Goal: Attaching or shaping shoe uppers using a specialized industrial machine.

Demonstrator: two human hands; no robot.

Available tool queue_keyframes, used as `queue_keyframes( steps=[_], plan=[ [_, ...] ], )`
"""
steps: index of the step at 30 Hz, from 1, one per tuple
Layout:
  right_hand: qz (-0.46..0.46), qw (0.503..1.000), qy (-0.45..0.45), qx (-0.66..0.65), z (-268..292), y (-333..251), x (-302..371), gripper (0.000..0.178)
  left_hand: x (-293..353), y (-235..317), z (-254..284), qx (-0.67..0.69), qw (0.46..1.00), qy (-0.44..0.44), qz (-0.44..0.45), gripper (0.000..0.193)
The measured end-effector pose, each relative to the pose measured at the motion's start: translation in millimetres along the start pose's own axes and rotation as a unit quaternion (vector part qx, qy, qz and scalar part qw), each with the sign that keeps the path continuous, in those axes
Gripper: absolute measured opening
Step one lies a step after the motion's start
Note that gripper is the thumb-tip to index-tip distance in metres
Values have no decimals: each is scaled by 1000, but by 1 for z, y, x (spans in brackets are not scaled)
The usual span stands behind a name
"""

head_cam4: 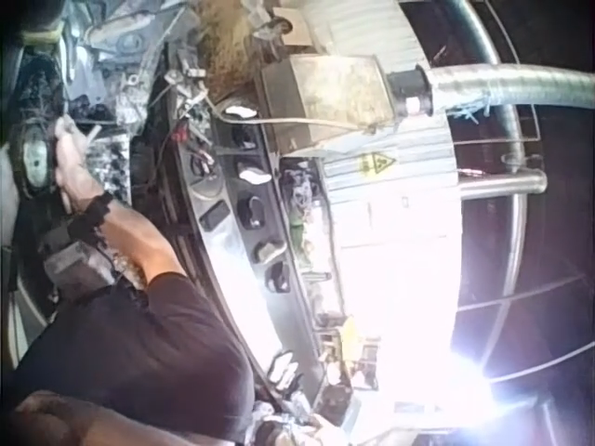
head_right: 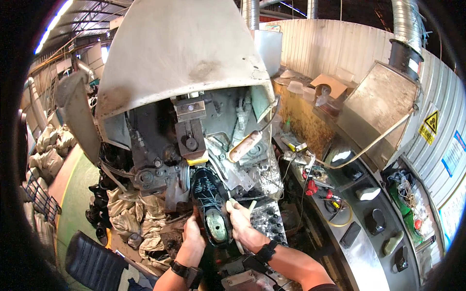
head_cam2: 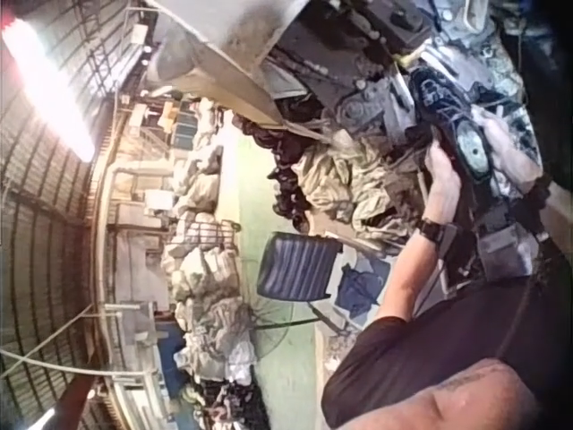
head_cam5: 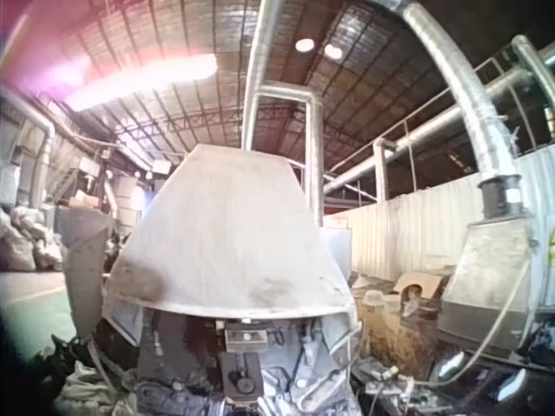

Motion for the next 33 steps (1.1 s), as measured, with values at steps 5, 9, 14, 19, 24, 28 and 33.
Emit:
queue_keyframes(
  steps=[5,9,14,19,24,28,33],
  plan=[
    [-12,1000,-2,-20,13,20,-17,30,-17,-15,3,57,986,83,-133,25],
    [-5,999,-31,-41,18,34,-34,22,-51,-37,30,-50,971,94,-216,14],
    [32,999,-27,-14,19,35,-36,23,-70,-54,35,-51,965,101,-235,28],
    [25,999,1,26,26,46,-28,31,-69,-66,46,-69,959,116,-251,25],
    [35,998,-12,48,40,54,-29,31,-57,-68,38,-45,960,119,-249,31],
    [7,999,1,40,15,31,-13,34,-42,-59,34,-21,970,103,-219,26],
    [12,999,-11,29,26,35,-15,37,-38,-47,25,-16,978,66,-195,26]
  ],
)
Point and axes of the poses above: each hand's wrist, its own x-axis away from the middle knuckle, its own z-axis out of the back of the hand, y = z × x, the point moved 1 cm from there along -x, towards the middle knuckle, and after that the axes turned 10 degrees about z, right-handed, at the moved point
